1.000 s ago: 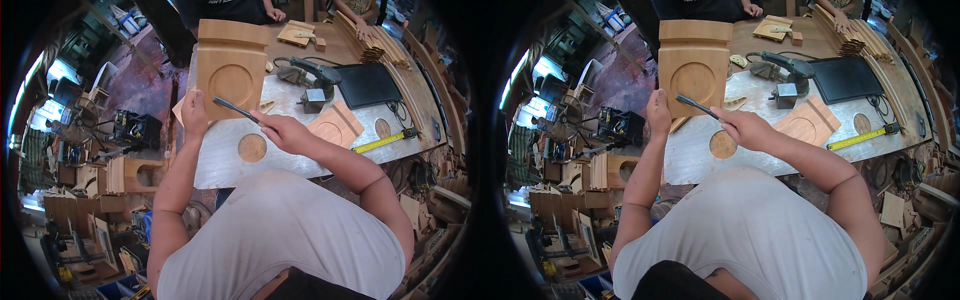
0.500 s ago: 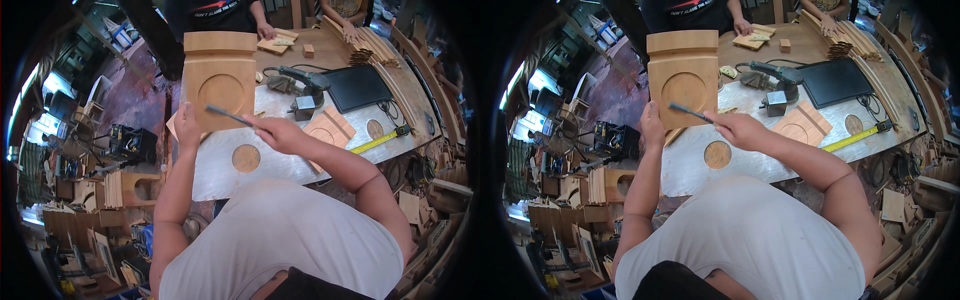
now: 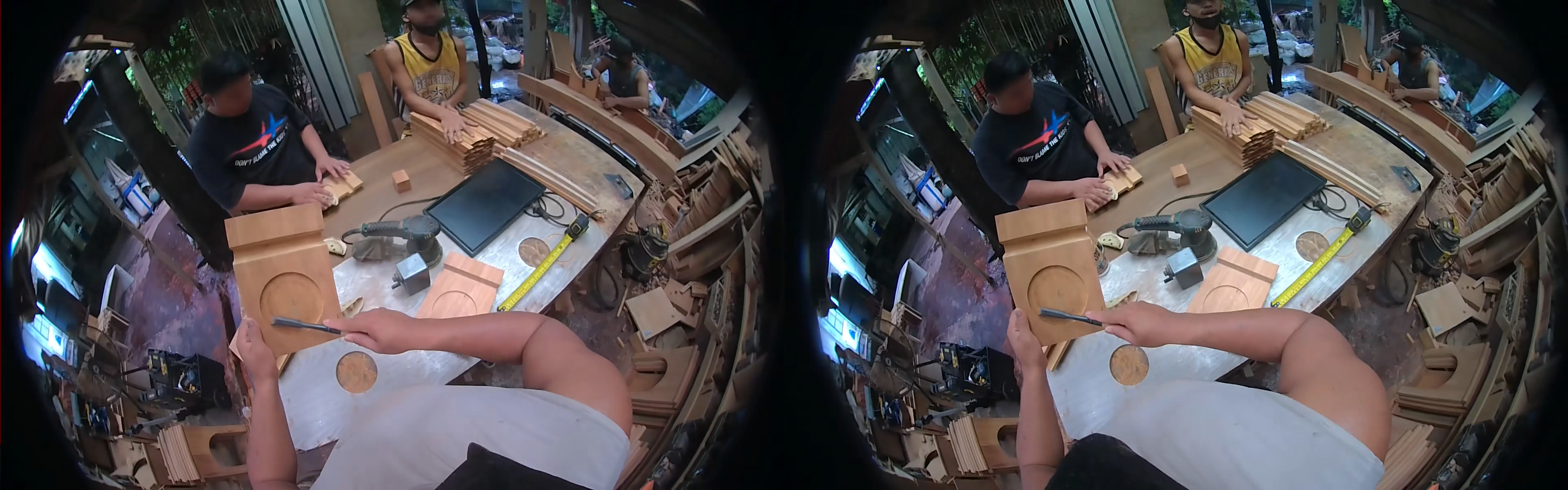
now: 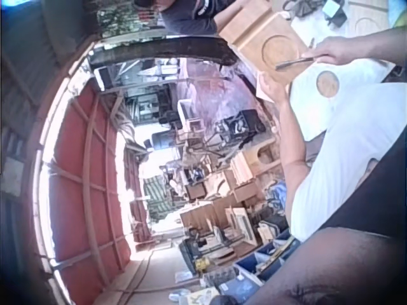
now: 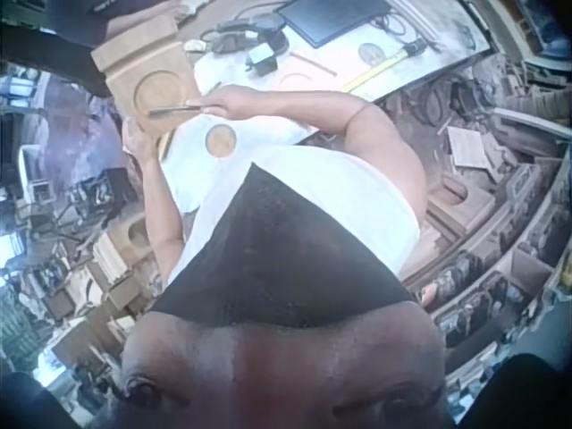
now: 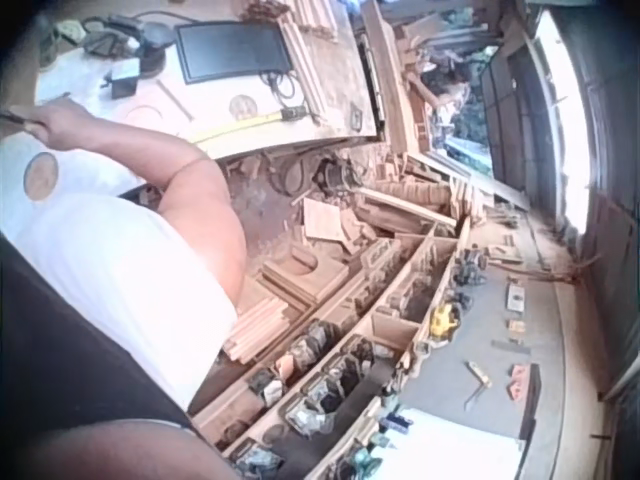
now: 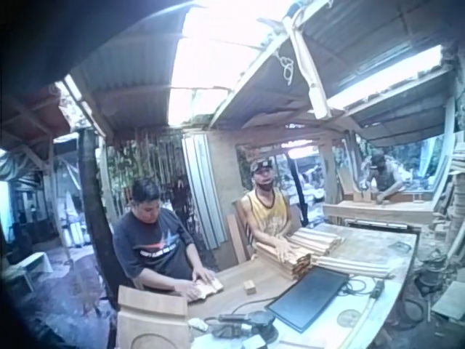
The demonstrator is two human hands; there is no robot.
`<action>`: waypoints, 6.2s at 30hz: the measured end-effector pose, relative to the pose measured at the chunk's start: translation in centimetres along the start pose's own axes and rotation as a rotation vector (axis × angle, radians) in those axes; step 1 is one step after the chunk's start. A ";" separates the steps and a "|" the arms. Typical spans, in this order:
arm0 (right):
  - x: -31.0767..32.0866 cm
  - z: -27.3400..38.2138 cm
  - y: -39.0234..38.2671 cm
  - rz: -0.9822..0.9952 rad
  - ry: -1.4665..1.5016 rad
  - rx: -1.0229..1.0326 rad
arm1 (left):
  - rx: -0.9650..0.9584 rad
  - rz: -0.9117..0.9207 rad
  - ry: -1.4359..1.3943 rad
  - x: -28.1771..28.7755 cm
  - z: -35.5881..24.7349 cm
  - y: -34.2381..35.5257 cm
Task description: Using a wood chisel to carve a circular recess into a wooden block.
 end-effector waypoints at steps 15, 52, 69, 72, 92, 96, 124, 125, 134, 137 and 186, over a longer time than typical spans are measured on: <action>3.4 0.3 -0.1 0.084 -0.183 -0.053 | -0.155 -0.031 0.143 -0.3 0.2 1.6; 7.1 -1.8 1.3 0.019 -0.103 0.004 | -0.009 0.285 0.282 -1.1 -0.5 0.7; 7.1 -2.1 1.5 0.021 -0.014 -0.069 | -0.002 0.251 0.311 -0.7 -0.9 0.3; 6.9 -2.2 1.4 -0.051 -0.073 0.026 | -0.059 0.255 0.465 0.6 0.7 1.0; 7.2 -1.9 0.3 -0.081 -0.031 -0.153 | 0.129 0.269 0.150 -0.9 -0.1 0.7; 6.7 -1.4 0.5 -0.109 -0.053 -0.140 | 0.063 0.259 0.200 -1.1 -0.6 0.8; 9.9 0.5 2.0 0.197 -0.270 0.001 | 0.129 0.528 0.349 -2.2 -1.9 0.2; 9.9 0.4 2.0 0.200 -0.266 0.002 | 0.176 0.537 0.315 -2.2 -1.6 0.0; 9.1 -0.2 1.4 0.280 -0.112 -0.118 | 0.237 0.626 0.373 -2.3 -0.4 -0.4; 9.3 -0.1 1.5 0.266 -0.160 0.042 | 0.197 0.669 0.375 -2.5 -0.4 -0.6; 2.9 -3.7 -1.0 -0.361 0.027 0.005 | -1.086 0.381 1.317 -8.0 -16.1 1.5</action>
Point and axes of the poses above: each hand's wrist, its own y-axis towards the middle knuckle, its own x-axis out of the back of the hand, z = x × y, the point moved 5 cm from there along y, towards the middle knuckle, and after that the axes turned 2 degrees about -y, right-handed, at the moved point
